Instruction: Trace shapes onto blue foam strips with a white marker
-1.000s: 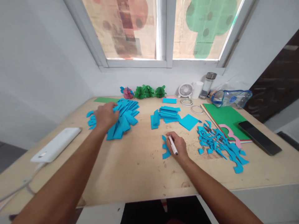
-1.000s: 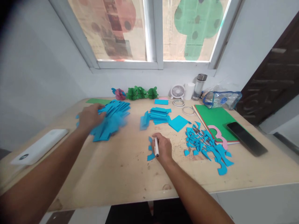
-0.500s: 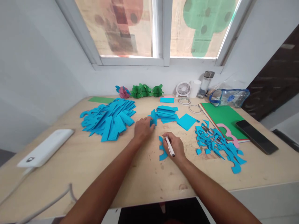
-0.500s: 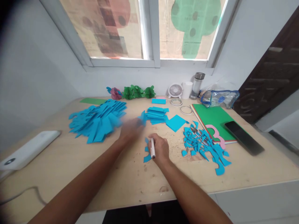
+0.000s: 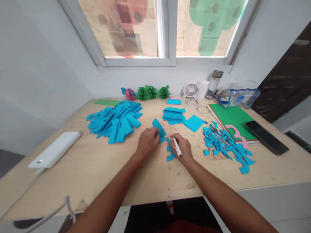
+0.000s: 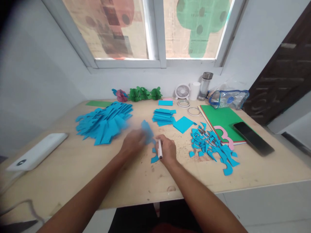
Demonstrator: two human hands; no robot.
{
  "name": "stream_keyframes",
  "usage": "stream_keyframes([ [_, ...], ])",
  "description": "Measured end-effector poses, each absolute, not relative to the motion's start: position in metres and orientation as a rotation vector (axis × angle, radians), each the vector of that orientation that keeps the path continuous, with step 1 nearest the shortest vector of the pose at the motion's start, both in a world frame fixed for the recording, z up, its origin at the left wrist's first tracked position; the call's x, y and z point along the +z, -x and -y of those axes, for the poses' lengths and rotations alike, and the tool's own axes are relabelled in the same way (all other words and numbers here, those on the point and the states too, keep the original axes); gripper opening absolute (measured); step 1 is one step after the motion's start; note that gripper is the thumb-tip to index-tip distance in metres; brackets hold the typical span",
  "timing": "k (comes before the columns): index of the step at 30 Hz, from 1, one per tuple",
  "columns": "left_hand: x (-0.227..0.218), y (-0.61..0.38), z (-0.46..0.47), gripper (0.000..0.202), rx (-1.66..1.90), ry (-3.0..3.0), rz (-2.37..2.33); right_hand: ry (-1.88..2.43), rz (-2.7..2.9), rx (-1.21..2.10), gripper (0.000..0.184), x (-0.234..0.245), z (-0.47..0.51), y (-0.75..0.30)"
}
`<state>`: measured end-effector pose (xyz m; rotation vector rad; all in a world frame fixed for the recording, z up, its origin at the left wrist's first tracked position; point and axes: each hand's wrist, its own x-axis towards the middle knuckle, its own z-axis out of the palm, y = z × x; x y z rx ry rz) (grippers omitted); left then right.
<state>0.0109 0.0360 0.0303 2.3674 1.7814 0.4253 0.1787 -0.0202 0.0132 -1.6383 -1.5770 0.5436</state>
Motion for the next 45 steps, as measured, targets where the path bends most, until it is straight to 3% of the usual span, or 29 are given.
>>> stream_keyframes([
  [13,0.03,-0.001,-0.029,0.044,0.353,-2.448,-1.501,1.62,1.555,0.609,0.026,0.016,0.022,-0.183],
  [29,0.052,0.012,-0.044,0.017,0.033,-2.612,-1.363,1.642,1.547,0.617,0.025,0.016,0.02,-0.182],
  [45,0.039,0.015,-0.03,0.011,0.271,-2.566,-1.329,1.582,1.517,0.655,0.026,0.017,0.021,-0.182],
])
